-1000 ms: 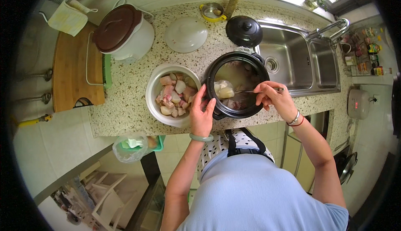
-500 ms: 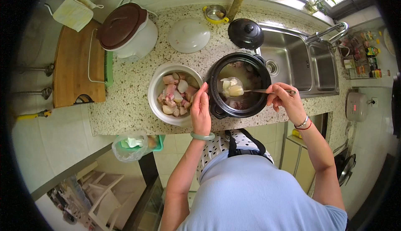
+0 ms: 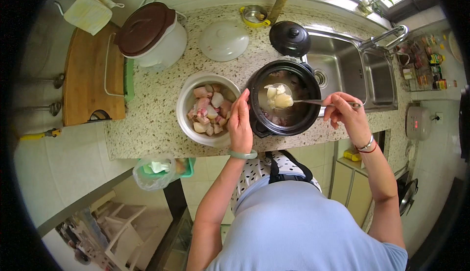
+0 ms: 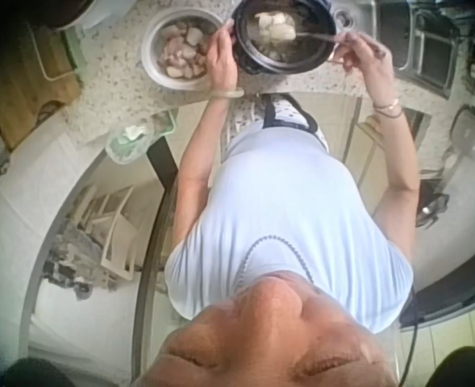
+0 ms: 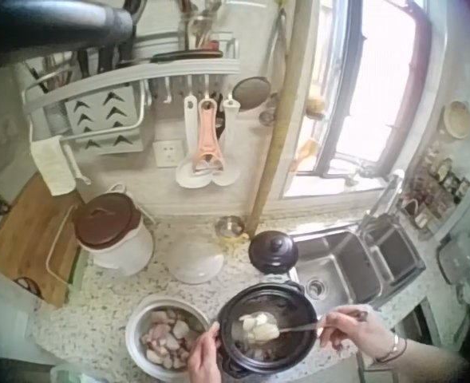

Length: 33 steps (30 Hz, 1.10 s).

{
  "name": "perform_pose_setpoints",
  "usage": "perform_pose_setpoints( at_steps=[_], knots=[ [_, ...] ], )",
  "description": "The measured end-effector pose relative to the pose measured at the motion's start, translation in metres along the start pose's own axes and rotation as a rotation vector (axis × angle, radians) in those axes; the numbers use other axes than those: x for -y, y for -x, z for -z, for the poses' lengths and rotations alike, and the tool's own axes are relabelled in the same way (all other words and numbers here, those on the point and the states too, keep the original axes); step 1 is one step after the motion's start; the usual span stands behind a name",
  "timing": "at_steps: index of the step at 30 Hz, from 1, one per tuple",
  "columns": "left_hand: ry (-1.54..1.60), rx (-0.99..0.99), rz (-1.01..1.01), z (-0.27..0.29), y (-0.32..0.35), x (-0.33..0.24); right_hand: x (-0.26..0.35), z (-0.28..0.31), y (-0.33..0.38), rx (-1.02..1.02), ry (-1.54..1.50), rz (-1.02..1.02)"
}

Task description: The person uses a ladle to transfer cooked meat and vegetables from a black pot to a white bowl. The person repeatedly scoops the contents and places them into the bowl until the pot is empty.

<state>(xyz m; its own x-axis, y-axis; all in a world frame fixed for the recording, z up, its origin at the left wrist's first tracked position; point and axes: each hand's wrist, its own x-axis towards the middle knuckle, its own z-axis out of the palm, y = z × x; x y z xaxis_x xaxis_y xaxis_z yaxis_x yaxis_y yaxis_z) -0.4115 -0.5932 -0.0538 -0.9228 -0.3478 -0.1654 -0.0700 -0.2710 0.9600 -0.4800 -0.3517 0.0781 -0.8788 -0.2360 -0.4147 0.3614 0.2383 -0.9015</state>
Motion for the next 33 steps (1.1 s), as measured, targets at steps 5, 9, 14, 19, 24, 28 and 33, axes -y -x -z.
perform_pose_setpoints(
  at_steps=[5, 9, 14, 19, 24, 28, 33],
  knots=[
    [0.070, -0.036, -0.023, 0.005, -0.002, -0.010, 0.034, -0.010, 0.005, 0.040, 0.026, 0.045],
    [0.012, -0.129, -0.064, 0.029, -0.003, -0.012, 0.050, -0.031, -0.002, 0.119, 0.002, 0.027],
    [0.011, -0.258, -0.081, 0.068, 0.001, -0.014, 0.047, -0.071, -0.022, 0.224, -0.024, -0.018],
    [0.030, -0.353, -0.063, 0.088, 0.014, -0.015, 0.017, -0.120, -0.045, 0.283, 0.025, -0.029],
    [0.039, -0.386, -0.051, 0.100, 0.021, -0.003, -0.009, -0.160, -0.040, 0.252, 0.347, 0.211],
    [0.023, -0.392, -0.037, 0.102, 0.022, -0.003, -0.043, -0.170, -0.030, 0.222, 0.616, 0.589],
    [0.004, -0.378, -0.029, 0.100, 0.019, -0.006, -0.064, -0.171, -0.014, 0.353, 0.948, 0.871]
  ],
)
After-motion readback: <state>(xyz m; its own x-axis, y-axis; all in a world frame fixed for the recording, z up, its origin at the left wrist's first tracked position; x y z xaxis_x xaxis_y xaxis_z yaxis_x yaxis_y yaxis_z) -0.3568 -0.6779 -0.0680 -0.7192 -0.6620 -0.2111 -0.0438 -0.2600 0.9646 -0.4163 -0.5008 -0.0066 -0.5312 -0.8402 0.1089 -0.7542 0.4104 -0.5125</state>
